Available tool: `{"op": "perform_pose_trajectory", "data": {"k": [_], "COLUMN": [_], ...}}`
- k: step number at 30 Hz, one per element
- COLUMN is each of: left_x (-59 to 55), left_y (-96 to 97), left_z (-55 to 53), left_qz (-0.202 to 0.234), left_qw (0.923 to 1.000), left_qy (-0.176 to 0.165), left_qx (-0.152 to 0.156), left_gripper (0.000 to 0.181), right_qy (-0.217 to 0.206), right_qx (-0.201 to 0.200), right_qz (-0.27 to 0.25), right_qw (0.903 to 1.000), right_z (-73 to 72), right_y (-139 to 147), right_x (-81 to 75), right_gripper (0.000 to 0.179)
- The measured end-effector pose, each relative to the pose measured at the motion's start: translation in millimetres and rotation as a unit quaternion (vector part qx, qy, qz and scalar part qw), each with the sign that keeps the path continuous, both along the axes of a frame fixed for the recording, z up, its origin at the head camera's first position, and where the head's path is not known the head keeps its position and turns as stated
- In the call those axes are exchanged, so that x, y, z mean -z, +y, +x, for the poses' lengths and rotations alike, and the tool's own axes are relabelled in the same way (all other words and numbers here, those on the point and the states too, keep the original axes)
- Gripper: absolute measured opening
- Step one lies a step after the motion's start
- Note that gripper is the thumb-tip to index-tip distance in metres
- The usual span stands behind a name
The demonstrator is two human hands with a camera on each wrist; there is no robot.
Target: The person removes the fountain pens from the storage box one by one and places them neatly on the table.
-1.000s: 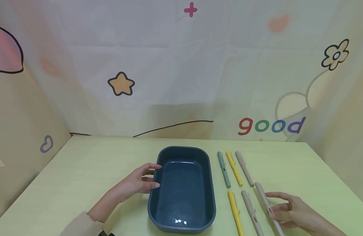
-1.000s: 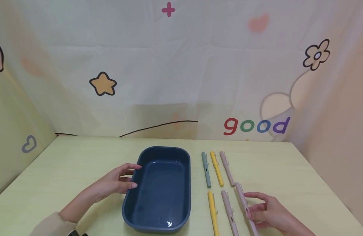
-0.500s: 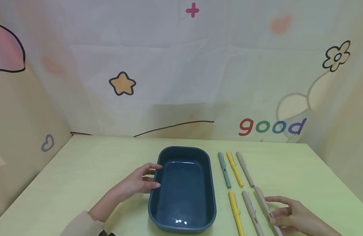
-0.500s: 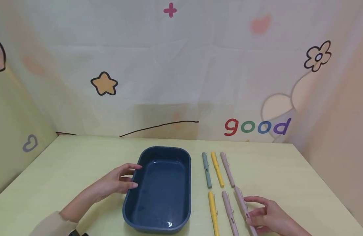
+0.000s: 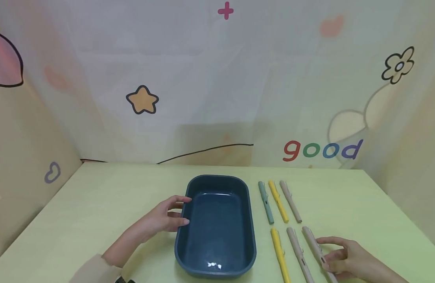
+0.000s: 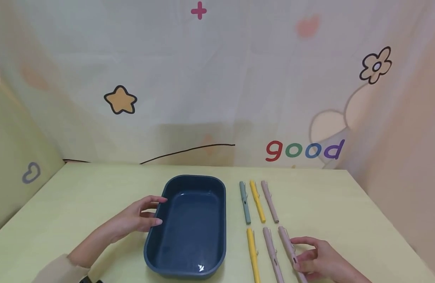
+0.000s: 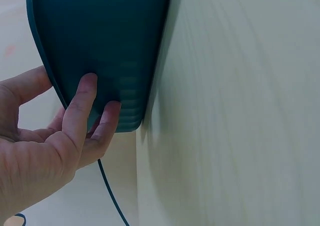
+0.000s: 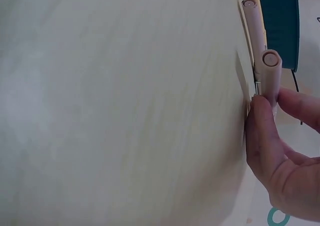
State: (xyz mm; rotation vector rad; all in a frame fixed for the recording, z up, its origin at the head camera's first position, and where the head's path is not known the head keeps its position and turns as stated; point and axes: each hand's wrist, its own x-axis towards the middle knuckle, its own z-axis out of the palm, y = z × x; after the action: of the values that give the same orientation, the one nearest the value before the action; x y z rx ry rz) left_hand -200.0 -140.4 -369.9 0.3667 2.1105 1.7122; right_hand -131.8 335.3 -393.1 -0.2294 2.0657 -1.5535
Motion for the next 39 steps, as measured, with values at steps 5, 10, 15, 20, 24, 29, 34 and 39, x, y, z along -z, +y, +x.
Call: {"op": "perform_pose_trajectory", "data": {"k": [5,10,15,20,24,29,34,39], "left_x": [2.3,1.6,1.0,-0.3,0.1,0.1,-0.1,0.4], "left_y": [-0.4,0.1,-0.8,0.3,0.9,-0.7,-1.2,-0.4], "left_z": [1.3,-0.2,0.3,-0.9,-0.2,1.1,-0.9,-1.8], "left_qz": [0.007,0.008,0.001,0.002,-0.004,-0.006,0.000,0.000], "left_qw": [1.0000,0.9999,1.0000,1.0000,1.0000,1.0000,1.0000,0.9999], "left_qy": [-0.006,-0.006,-0.006,-0.004,-0.005,-0.007,-0.009,-0.010], "left_qx": [0.004,0.002,-0.001,0.000,-0.002,-0.003,0.004,0.004], "left_gripper": [0.063,0.062,0.062,0.061,0.062,0.062,0.062,0.062], "right_qy": [-0.009,0.004,0.009,0.014,0.009,0.012,0.020,0.016], "right_qx": [0.020,0.018,0.026,0.040,0.045,0.049,0.055,0.058], "right_qz": [0.043,0.060,0.071,0.078,0.083,0.098,0.118,0.120], "right_qw": [0.9988,0.9980,0.9971,0.9960,0.9955,0.9939,0.9913,0.9910], "right_z": [2.8,2.8,3.4,3.8,5.0,5.8,4.9,4.4], "right_y": [-4,-5,-8,-9,-11,-13,-13,-12], "right_x": [-1.1,-2.5,-2.1,-4.1,-4.2,-3.4,-5.1,-6.3], "right_gripper": [0.065,0.062,0.064,0.065,0.062,0.059,0.057,0.059]}}
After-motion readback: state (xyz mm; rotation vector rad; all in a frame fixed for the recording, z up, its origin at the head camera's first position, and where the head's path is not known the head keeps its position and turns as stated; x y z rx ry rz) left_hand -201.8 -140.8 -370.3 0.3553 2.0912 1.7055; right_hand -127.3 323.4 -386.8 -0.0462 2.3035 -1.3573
